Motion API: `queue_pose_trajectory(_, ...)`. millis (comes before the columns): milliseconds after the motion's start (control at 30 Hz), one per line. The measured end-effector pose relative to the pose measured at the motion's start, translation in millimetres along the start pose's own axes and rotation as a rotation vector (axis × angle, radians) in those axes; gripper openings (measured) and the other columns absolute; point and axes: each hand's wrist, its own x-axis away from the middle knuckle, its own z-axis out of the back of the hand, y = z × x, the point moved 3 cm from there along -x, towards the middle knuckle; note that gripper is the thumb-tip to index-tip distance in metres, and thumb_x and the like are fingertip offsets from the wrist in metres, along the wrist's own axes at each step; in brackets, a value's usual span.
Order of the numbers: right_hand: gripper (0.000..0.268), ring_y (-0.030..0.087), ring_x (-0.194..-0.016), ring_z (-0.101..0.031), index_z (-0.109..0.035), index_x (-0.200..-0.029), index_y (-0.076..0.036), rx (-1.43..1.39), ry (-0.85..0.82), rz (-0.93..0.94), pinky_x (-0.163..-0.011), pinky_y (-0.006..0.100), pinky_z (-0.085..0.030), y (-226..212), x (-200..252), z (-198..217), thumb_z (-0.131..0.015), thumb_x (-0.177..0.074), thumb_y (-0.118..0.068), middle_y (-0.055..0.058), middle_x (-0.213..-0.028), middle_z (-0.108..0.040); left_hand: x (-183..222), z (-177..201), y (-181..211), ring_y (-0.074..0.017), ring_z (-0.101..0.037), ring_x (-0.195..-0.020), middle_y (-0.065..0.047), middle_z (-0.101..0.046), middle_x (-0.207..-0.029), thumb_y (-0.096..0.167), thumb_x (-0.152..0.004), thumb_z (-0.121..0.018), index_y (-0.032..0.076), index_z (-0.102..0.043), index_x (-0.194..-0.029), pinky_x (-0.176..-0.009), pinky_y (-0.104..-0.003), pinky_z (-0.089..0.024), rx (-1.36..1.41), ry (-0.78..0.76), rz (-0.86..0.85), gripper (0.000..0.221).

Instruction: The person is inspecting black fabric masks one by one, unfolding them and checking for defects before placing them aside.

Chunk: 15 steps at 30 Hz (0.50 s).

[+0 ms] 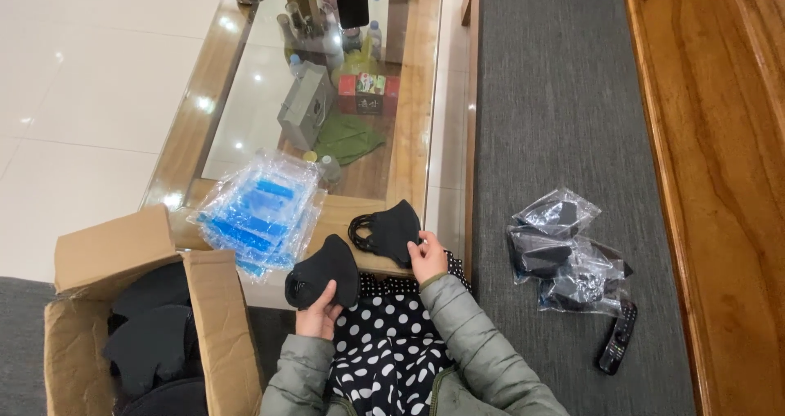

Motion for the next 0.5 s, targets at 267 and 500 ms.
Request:
queue_pose_trajectory(267, 0.054, 0.024, -0.060, -0.060, -0.045, -0.147, -0.022, 0.232, -0.041, 0.138, -0.062, 0.044, -0.049, -50, 25, 17, -0.058, -0.095, -0.030, -0.003, -0.065, -0.056, 15, -12, 3, -0.0318, -0.061, -0.131, -0.014, -0.063, -0.144, 0.005, -0.082, -0.073, 0.006, -0.060, -0.142, -0.106, -0.045, -0.052, -0.027, -0.025, 0.047, 0.062)
queue_pose_trajectory(500, 0.045, 0.033, -0.112, -0.069, -0.054, -0.143, -0.027, 0.377, -0.057, 0.256, -0.085, 0.051, -0.056, -45, 29, 8, -0.046, -0.100, -0.036, 0.004, -0.136, -0.068, 6, -11, -5, -0.0341, -0.060, -0.131, -0.016, -0.061, -0.146, 0.005, -0.082, -0.072, 0.007, -0.057, -0.146, -0.104, -0.047, -0.054, -0.016, -0.070, 0.047, 0.066)
